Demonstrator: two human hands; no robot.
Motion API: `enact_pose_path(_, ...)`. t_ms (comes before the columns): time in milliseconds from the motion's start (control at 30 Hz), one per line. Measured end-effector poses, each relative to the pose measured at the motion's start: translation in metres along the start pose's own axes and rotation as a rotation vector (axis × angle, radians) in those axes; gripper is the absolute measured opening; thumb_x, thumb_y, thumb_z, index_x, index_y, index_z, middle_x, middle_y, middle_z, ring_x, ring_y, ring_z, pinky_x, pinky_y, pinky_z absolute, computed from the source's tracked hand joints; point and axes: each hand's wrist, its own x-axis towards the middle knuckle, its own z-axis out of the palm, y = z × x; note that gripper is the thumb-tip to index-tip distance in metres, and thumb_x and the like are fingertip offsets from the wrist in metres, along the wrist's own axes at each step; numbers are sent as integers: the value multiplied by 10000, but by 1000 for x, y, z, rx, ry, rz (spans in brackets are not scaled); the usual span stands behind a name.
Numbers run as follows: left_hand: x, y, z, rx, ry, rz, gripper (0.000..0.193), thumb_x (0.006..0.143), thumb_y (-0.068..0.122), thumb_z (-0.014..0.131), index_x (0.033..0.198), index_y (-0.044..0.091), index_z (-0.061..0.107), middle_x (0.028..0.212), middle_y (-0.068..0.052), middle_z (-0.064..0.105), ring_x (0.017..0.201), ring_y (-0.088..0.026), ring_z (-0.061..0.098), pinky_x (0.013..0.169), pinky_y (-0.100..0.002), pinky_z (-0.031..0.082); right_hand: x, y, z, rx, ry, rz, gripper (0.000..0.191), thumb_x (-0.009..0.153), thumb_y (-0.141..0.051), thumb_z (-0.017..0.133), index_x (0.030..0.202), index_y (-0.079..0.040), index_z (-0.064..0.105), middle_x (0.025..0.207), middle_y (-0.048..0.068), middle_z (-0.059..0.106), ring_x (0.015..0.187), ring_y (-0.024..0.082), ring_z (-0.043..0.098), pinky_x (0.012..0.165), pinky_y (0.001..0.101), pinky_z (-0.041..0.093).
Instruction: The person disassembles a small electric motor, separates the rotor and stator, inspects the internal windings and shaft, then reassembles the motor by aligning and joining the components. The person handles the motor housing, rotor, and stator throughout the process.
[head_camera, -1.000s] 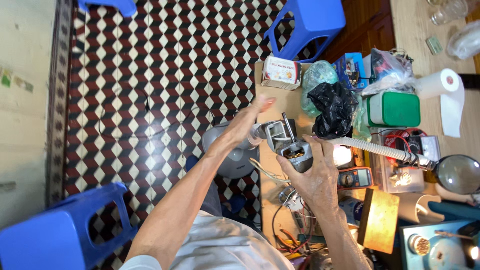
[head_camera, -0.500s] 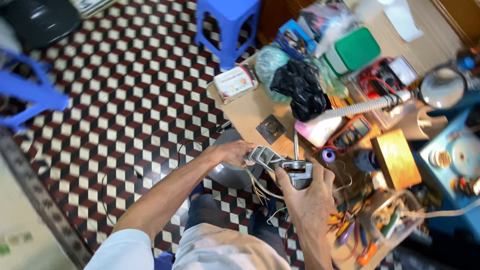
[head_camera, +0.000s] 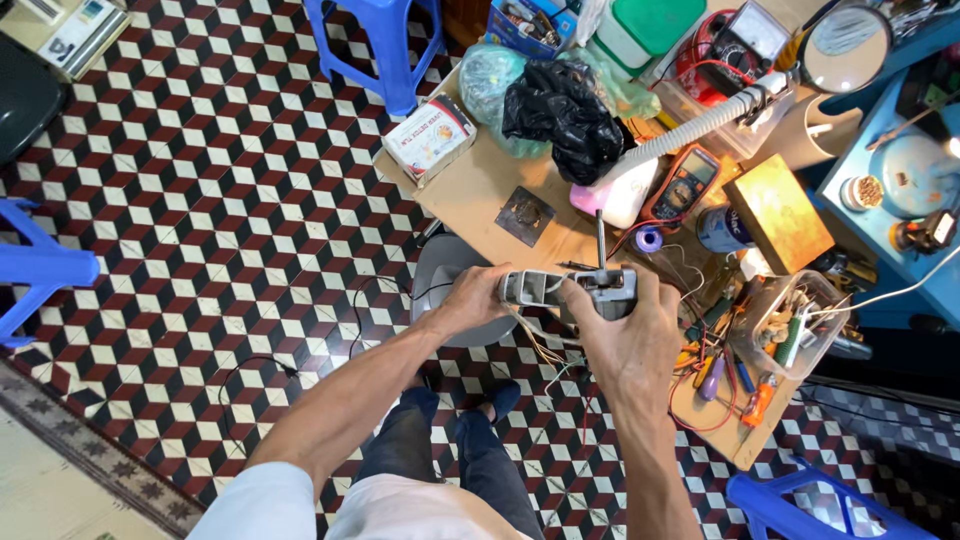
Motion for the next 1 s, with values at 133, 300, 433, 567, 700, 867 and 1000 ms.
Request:
enact_pose_path(133,-35,10,32,-110,184,-62,397,739,62,827,1108,60,681,922,-115,767,830,-268,780,713,-375,610,-1,10,-7,-5,-46,-81,707,729,-508,839,1214,-26,658,1084,198,605,970,373,664,812,489,530)
enact_pose_path(300,-78,34,87,-84,597,-201,315,801,138,796,1088,79,680,927,-96,757,836,-274,747,711,-369,592,-4,11,-12,77,-134,-302,696,724,-491,840,1204,-20,661,1089,197,616,955,369,666,829,476,533)
enact_pose_path(433,-96,53,118,-25,876,-434,319,807,204,812,1082,97,693,929,-96,769,884,-271,747,758,-397,581,-7,-11,-8,18,-301,-436,712,699,-501,839,1209,-34,668,1070,207,613,954,392,650,820,492,526)
enact_pose_path(567,-113,51,88,-35,650,-506,408,816,323,813,1146,145,650,958,-65,762,895,-239,754,791,-371,596,-11,-34,-7,-25,-402,-529,733,685,-526,827,1205,-36,664,1095,208,604,939,398,655,830,490,532)
enact_pose_path(700,-114,27,10,94,88,85,560,708,313,922,1136,86,640,993,-146,743,929,-322,709,803,-409,560,-8,-41,-11,-9,-450,-623,758,698,-533,809,1264,-52,657,1057,195,614,941,383,665,823,493,532)
enact_pose_path(867,-102,30,7,-100,-84,-317,598,684,305,775,1231,127,611,835,-85,749,716,-232,751,676,-343,639,3,-48,-7,-96,-562,-441,813,643,-545,803,1283,-69,643,1037,168,635,917,336,708,796,470,571)
enact_pose_path(1000,-108,43,30,-74,231,-164,450,759,327,809,1111,98,648,923,-80,753,771,-229,755,730,-352,615,-1,-53,-9,-88,-479,-568,777,679,-530,821,1254,-32,658,1038,185,630,934,348,683,805,474,553)
